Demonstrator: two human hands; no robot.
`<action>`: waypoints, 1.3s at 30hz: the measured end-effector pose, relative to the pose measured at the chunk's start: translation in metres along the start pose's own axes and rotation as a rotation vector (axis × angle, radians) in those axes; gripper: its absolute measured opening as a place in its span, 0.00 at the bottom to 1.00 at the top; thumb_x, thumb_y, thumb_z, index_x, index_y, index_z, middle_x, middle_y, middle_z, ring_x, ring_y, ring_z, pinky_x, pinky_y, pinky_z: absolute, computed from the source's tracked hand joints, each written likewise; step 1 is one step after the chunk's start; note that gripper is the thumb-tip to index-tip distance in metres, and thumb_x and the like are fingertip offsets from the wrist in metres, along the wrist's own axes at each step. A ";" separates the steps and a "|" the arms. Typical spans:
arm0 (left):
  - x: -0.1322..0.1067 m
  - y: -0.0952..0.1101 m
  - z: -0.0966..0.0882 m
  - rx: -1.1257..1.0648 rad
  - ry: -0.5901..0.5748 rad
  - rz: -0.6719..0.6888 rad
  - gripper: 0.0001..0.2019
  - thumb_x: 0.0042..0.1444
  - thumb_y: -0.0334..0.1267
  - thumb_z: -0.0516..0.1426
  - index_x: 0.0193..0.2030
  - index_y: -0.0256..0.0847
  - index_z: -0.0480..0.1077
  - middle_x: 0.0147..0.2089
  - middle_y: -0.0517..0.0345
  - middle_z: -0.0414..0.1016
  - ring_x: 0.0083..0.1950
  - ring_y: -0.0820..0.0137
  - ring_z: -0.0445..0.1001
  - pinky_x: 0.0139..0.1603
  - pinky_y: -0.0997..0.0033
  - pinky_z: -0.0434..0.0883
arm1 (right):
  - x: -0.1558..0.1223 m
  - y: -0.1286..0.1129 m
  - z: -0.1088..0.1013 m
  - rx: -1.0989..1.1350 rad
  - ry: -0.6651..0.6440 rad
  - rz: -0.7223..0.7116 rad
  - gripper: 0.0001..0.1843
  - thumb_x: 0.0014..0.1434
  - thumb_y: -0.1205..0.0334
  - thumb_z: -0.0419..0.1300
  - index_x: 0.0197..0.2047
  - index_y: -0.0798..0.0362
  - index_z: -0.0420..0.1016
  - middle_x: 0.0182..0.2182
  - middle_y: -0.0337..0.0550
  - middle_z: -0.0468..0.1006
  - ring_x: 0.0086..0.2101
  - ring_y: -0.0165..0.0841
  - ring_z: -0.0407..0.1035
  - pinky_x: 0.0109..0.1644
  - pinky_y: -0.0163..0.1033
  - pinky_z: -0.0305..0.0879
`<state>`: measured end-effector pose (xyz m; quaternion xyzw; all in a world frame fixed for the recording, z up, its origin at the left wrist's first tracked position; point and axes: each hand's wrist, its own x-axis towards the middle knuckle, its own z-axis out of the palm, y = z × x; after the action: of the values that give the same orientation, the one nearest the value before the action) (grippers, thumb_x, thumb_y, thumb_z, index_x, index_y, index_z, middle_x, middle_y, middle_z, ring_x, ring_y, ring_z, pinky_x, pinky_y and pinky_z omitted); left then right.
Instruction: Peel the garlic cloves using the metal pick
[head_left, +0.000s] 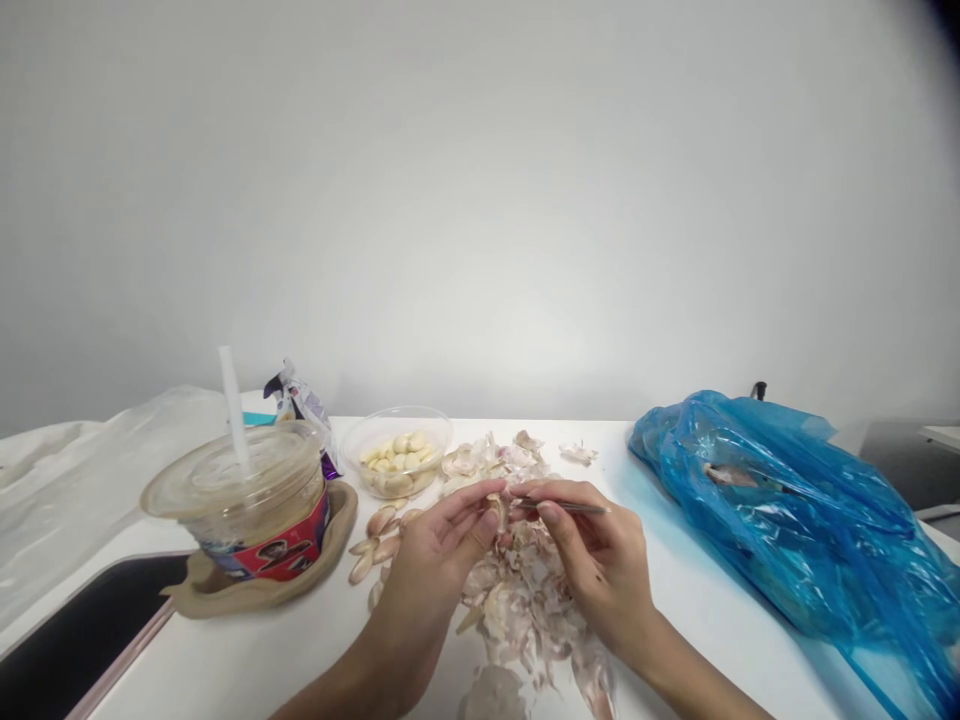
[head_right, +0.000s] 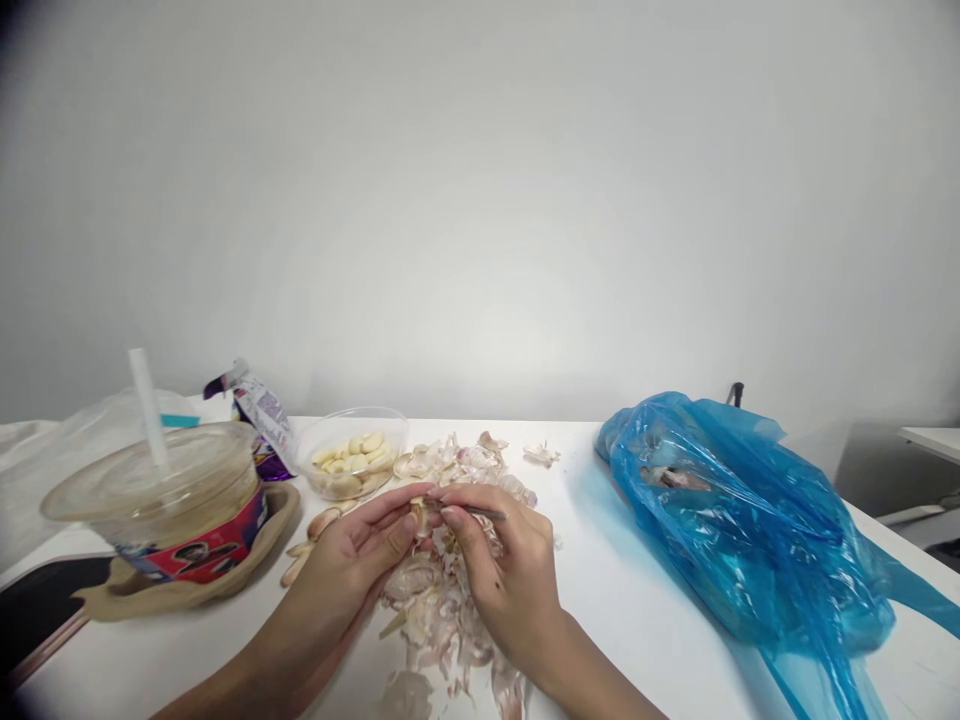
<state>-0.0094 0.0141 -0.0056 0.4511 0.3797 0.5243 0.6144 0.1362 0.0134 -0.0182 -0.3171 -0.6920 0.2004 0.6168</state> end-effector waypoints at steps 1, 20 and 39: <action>0.000 0.000 0.000 0.005 0.005 0.001 0.14 0.48 0.38 0.59 0.43 0.41 0.71 0.48 0.49 0.75 0.53 0.61 0.68 0.53 0.64 0.64 | 0.000 0.000 0.000 0.003 0.003 0.002 0.09 0.59 0.69 0.52 0.42 0.52 0.70 0.37 0.45 0.75 0.36 0.35 0.72 0.40 0.43 0.71; 0.003 -0.004 -0.004 0.133 0.016 0.075 0.14 0.47 0.37 0.59 0.44 0.42 0.73 0.51 0.53 0.74 0.53 0.61 0.69 0.52 0.65 0.66 | 0.004 -0.006 -0.001 0.079 -0.042 0.052 0.07 0.59 0.69 0.52 0.37 0.53 0.71 0.33 0.44 0.75 0.27 0.31 0.72 0.33 0.37 0.70; -0.001 0.000 0.004 0.139 0.037 0.081 0.07 0.47 0.34 0.59 0.35 0.40 0.72 0.38 0.53 0.78 0.46 0.62 0.72 0.44 0.69 0.67 | 0.002 -0.009 0.000 0.082 0.068 0.073 0.08 0.59 0.67 0.52 0.34 0.54 0.73 0.26 0.42 0.74 0.20 0.27 0.66 0.25 0.33 0.64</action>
<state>-0.0061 0.0121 -0.0041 0.4979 0.4080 0.5292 0.5528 0.1344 0.0083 -0.0105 -0.3232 -0.6496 0.2403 0.6448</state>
